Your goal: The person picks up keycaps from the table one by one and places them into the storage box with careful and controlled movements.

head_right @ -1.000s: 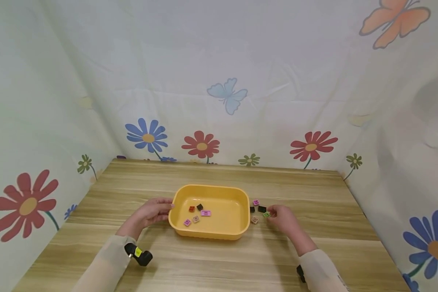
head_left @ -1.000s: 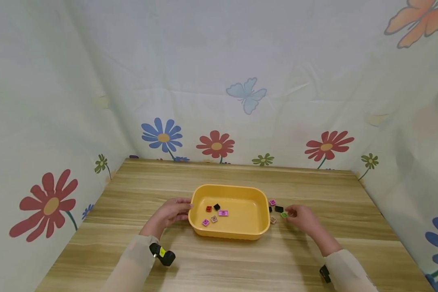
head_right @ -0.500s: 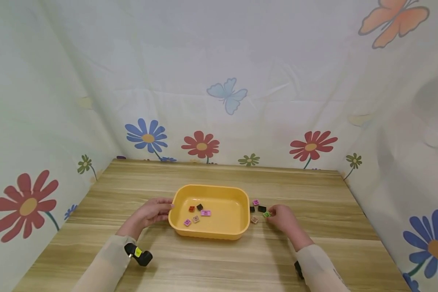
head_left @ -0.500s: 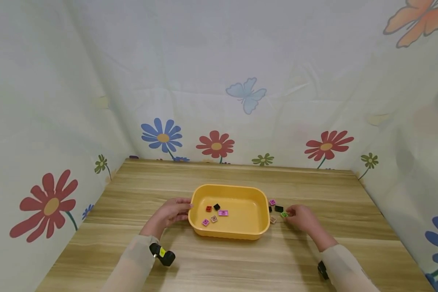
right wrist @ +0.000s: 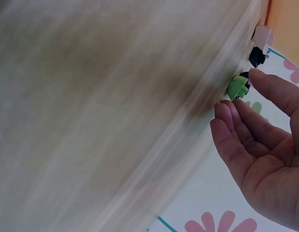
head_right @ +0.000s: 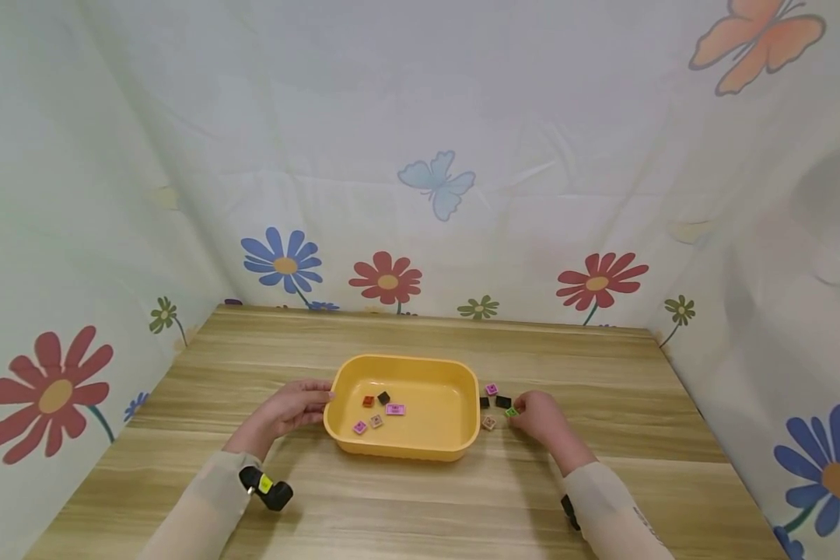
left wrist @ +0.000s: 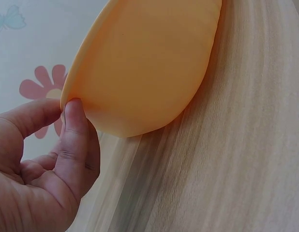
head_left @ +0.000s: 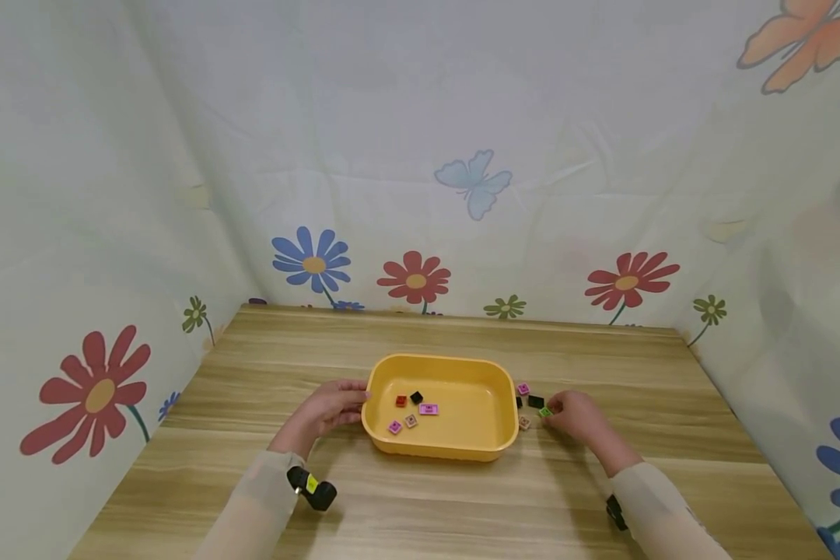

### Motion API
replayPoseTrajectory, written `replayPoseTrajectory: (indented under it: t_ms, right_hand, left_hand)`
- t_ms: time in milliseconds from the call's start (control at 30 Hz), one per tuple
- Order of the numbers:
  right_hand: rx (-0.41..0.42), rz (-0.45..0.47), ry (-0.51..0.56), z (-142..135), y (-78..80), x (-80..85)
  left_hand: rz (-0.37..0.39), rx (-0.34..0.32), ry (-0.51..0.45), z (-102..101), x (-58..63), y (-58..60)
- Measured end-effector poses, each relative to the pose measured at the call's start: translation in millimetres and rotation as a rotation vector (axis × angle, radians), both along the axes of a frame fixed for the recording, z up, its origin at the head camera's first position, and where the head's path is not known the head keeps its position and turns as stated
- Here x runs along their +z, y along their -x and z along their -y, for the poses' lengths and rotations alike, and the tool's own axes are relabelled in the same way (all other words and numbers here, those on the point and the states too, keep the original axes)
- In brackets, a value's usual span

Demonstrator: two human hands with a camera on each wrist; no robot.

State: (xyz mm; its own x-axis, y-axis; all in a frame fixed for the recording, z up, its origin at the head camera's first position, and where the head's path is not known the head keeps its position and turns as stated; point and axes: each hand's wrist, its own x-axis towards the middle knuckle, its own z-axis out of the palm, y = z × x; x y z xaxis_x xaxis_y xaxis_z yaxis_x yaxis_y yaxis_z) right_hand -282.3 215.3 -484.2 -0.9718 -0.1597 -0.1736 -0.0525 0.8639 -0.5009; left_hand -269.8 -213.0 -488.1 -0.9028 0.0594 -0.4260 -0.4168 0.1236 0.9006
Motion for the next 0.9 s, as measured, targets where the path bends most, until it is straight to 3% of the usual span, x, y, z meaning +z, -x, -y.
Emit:
replayPoseTrajectory:
  t_ms: [400,900]
  right_hand:
    - [0.013,-0.024,-0.016,1.0,2.7,-0.7]
    - [0.032,-0.040,-0.046,2.2,4.9,-0.9]
  left_hand:
    - [0.025,0.020,0.016,0.3,-0.9,1.9]
    - [0.010,-0.002,0.001,0.0,1.4,-0.5]
